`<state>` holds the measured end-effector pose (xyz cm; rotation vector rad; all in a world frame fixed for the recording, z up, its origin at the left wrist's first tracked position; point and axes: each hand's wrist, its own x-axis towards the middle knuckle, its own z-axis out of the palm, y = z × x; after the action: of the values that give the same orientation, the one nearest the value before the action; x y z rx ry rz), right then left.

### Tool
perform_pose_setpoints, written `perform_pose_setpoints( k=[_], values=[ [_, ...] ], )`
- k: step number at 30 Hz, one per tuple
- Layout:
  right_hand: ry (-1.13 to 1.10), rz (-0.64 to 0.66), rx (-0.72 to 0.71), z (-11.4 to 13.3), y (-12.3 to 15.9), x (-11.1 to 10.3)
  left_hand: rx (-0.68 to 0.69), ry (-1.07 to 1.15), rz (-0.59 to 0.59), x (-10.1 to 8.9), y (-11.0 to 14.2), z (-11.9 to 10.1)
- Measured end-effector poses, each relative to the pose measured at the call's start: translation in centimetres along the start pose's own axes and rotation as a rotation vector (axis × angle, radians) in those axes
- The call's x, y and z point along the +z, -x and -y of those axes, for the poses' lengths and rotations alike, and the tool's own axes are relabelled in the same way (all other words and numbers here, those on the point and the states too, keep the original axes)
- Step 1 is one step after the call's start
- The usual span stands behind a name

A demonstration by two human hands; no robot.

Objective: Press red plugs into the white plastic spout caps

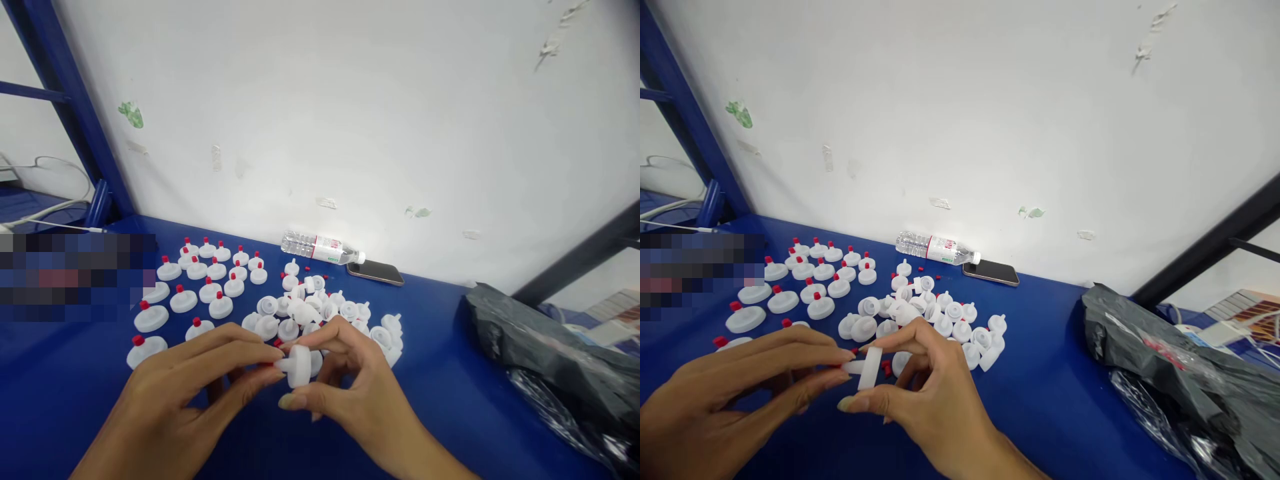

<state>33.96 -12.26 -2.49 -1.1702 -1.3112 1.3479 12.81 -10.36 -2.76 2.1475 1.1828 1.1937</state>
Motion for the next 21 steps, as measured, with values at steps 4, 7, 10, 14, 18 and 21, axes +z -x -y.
perform_pose_setpoints(
  k=[4,7,10,14,18,21],
  values=[
    [-0.074,0.064,-0.012,-0.6,0.2,0.5,-0.080,-0.015,-0.130,0.4,0.5,-0.5],
    [-0.132,0.135,-0.026,-1.3,0.3,0.8,-0.151,0.024,-0.184,0.8,0.9,-0.8],
    [-0.151,0.149,-0.033,-1.7,0.2,0.8,-0.160,0.040,-0.148,1.2,1.1,-0.9],
    [-0.083,0.125,-0.031,-1.2,0.2,0.6,-0.108,-0.037,-0.164,0.4,0.8,-0.5],
    [-0.033,0.009,-0.072,-0.5,0.1,0.2,-0.050,-0.207,-0.190,-1.3,0.0,0.9],
    [0.005,-0.051,-0.130,-0.3,-0.1,-0.2,-0.054,-0.378,-0.111,-2.4,-0.7,2.2]
  ],
)
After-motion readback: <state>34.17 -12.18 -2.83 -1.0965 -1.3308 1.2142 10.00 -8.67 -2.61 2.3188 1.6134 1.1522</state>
